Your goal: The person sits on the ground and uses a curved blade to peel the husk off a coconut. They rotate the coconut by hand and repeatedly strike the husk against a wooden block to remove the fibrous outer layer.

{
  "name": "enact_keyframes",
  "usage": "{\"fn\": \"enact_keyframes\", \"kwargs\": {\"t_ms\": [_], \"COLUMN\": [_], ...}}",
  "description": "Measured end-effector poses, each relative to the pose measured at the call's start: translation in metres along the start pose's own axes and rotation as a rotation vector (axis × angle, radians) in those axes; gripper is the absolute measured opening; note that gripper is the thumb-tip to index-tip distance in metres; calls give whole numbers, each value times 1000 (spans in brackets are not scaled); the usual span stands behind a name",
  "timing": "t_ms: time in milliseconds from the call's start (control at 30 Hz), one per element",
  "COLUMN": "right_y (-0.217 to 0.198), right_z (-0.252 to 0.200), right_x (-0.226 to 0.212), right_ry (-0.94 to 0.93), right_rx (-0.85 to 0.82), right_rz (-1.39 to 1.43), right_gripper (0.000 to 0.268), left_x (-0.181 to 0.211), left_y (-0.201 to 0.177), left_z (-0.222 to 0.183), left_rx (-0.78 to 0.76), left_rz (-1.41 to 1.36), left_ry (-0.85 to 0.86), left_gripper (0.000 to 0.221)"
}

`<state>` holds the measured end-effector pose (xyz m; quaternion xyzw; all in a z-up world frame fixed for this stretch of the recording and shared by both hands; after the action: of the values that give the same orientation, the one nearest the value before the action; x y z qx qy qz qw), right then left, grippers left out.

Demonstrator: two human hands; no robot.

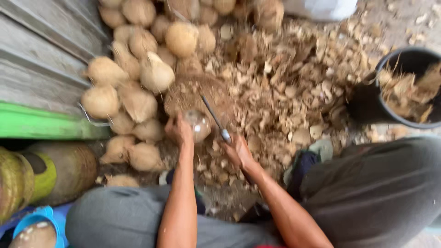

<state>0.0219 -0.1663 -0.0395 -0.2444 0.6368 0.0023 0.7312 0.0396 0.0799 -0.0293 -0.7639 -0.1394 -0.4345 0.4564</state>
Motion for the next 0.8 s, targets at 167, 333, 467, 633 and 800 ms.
{"fn": "enact_keyframes", "kwargs": {"t_ms": [167, 333, 467, 633, 800], "right_y": [-8, -22, -6, 6, 20], "right_z": [-7, 7, -3, 5, -18], "right_x": [15, -36, -26, -20, 27], "right_ry": [593, 271, 440, 300, 552], "right_rx": [-118, 14, -34, -105, -3], "right_rz": [125, 396, 372, 128, 250], "right_gripper": [31, 33, 33, 34, 21], "left_x": [8, 13, -6, 5, -15], "left_y": [-3, -8, 13, 14, -7], "left_z": [-14, -16, 4, 18, -11], "left_rx": [-50, -96, -92, 84, 19], "left_rz": [-328, -137, -109, -420, 22], "left_ry": [-345, -245, -121, 158, -274], "left_gripper": [27, 28, 33, 32, 35]}}
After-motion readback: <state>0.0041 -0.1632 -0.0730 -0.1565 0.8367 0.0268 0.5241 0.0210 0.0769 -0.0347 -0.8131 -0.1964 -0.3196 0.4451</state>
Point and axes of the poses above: each hand's wrist, its own z-axis towards the middle knuckle, its own y-axis out of the palm, x = y × z, the point moved 8 cm from there along z, towards the middle knuckle, and after that the axes turned 5 degrees about z, right-handed, at the moved point
